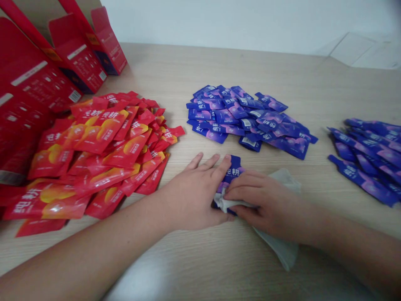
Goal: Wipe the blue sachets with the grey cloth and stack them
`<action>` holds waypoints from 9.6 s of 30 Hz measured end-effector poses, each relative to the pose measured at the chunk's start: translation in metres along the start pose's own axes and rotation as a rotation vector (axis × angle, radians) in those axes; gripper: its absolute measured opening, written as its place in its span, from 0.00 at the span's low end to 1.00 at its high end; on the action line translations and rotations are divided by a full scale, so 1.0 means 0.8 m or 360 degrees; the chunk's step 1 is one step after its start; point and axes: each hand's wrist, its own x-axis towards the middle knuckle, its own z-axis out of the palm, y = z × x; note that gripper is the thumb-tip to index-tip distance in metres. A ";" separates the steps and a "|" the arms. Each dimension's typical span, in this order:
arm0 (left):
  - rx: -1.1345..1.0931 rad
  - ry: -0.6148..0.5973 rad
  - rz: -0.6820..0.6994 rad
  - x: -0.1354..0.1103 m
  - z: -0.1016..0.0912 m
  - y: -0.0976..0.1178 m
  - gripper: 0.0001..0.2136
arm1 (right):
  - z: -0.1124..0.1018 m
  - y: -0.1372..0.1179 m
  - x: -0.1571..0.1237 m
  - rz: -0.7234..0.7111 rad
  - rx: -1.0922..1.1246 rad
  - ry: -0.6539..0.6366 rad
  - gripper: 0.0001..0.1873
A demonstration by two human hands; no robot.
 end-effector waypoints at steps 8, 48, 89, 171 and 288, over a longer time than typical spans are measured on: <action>0.0047 0.0006 -0.0026 0.000 0.002 0.003 0.52 | -0.007 0.050 0.005 0.0203 -0.0296 0.0203 0.10; 0.0008 0.0079 -0.0085 0.010 0.001 0.022 0.47 | -0.020 0.043 -0.007 0.0458 0.0651 0.0427 0.08; 0.0305 0.0104 0.0478 -0.001 0.016 0.059 0.18 | -0.016 0.046 -0.006 0.0742 0.0772 0.0713 0.15; 0.0333 0.0329 -0.0114 0.004 0.005 0.044 0.27 | -0.025 0.062 -0.028 0.0083 -0.0525 0.1208 0.18; -0.0404 0.1041 -0.0079 0.006 -0.007 0.033 0.23 | -0.047 0.056 -0.028 0.0573 0.0860 0.0430 0.41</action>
